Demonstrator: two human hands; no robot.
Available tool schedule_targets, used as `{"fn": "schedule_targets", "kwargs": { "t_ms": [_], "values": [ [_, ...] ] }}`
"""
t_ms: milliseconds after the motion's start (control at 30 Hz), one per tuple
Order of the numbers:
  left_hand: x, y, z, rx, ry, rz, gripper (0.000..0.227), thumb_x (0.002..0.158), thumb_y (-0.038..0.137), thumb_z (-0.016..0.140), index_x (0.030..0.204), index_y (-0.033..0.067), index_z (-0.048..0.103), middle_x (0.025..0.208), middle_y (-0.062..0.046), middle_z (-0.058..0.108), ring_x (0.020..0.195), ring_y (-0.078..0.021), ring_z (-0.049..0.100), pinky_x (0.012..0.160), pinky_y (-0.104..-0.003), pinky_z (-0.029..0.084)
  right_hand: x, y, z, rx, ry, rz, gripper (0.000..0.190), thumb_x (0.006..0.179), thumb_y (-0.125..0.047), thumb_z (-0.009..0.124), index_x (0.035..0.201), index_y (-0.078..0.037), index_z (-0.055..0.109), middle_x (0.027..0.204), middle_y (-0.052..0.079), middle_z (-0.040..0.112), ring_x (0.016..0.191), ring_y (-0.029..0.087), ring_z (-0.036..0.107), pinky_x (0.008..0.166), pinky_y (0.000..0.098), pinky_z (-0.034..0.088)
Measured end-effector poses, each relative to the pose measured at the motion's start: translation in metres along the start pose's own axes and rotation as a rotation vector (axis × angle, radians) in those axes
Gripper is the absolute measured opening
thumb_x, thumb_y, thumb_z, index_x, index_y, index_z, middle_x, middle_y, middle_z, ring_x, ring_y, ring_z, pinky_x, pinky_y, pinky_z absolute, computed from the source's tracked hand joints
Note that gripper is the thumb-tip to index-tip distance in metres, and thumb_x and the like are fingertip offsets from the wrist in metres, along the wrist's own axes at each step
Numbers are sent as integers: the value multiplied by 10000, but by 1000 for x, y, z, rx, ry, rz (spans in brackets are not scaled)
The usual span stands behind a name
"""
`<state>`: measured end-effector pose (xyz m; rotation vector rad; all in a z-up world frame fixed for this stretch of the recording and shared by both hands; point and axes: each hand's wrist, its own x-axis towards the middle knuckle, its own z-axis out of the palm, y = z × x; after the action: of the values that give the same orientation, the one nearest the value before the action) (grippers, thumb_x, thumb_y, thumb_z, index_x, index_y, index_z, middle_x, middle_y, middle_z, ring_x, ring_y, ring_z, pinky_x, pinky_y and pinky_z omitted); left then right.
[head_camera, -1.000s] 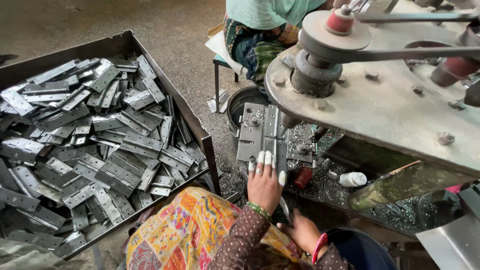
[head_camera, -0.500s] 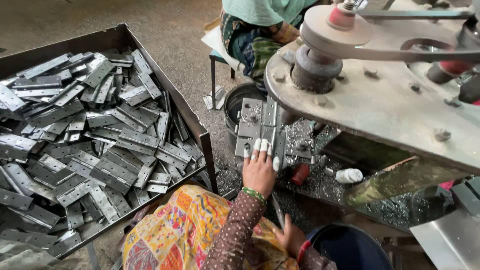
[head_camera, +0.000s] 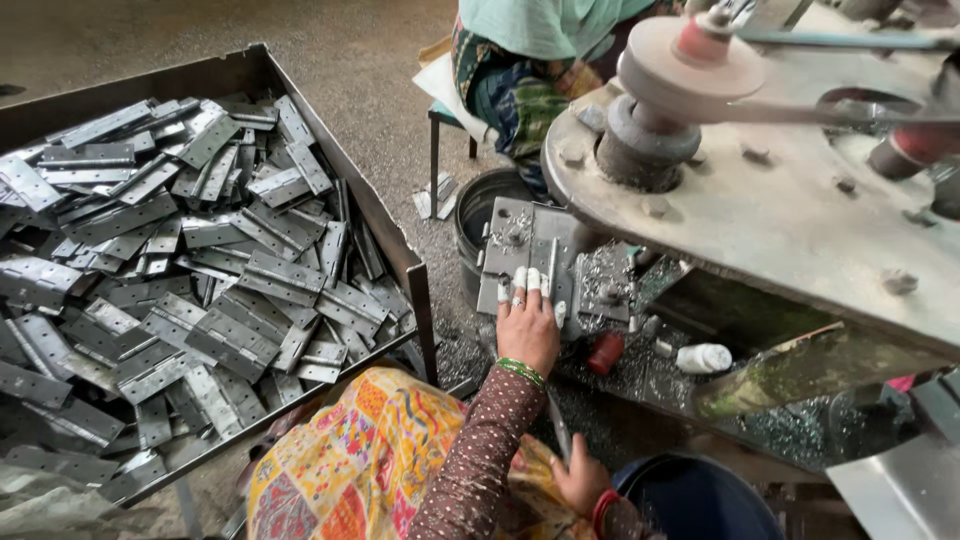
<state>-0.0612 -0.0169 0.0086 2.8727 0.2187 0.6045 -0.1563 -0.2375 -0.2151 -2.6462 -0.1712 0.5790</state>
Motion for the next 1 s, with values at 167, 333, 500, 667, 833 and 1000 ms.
{"fn": "schedule_targets", "kwargs": {
  "t_ms": [167,333,500,667,833,1000],
  "values": [
    [-5,1,0,-1,42,25,378,921,175,533,1216,-24,660,1467,-215,527,1418,-333,448,1159,-501,315,8,3,-48,10,-107,-27,804,854,-458,718,1377,49,380,779,249,721,715,429,725,629,505,581],
    [20,5,14,-59,-75,-21,352,938,155,528,1218,-12,663,1478,-191,528,1398,-317,468,1166,-513,314,-1,-9,-65,-106,-5,-212,790,875,-512,711,1328,73,433,792,208,716,705,373,735,621,466,594],
    [18,4,12,-57,2,8,379,916,169,535,1222,-14,665,1421,-196,556,1376,-325,492,1113,-508,332,-14,-25,-31,-74,-19,1,756,919,-458,634,1458,-3,360,822,199,735,727,353,736,657,461,587],
    [17,-4,13,-32,-38,21,308,910,157,537,1138,36,704,1421,-157,585,1352,-301,527,1149,-532,329,-2,-25,-64,137,-204,99,737,864,-466,698,1325,42,429,790,222,736,688,369,756,625,470,598],
    [43,-9,28,-43,53,12,272,911,161,536,1080,58,722,1346,-142,632,1281,-275,579,1101,-559,372,-2,-7,-74,-15,31,-260,742,839,-545,764,1201,59,530,708,208,712,642,364,729,552,446,564],
    [52,-10,28,-72,-73,-24,286,930,171,532,1115,52,716,1268,-125,652,1274,-285,579,1090,-568,386,-1,-4,-12,6,91,-83,685,861,-446,658,1336,15,478,700,196,723,612,351,741,528,453,557]
  ]
}}
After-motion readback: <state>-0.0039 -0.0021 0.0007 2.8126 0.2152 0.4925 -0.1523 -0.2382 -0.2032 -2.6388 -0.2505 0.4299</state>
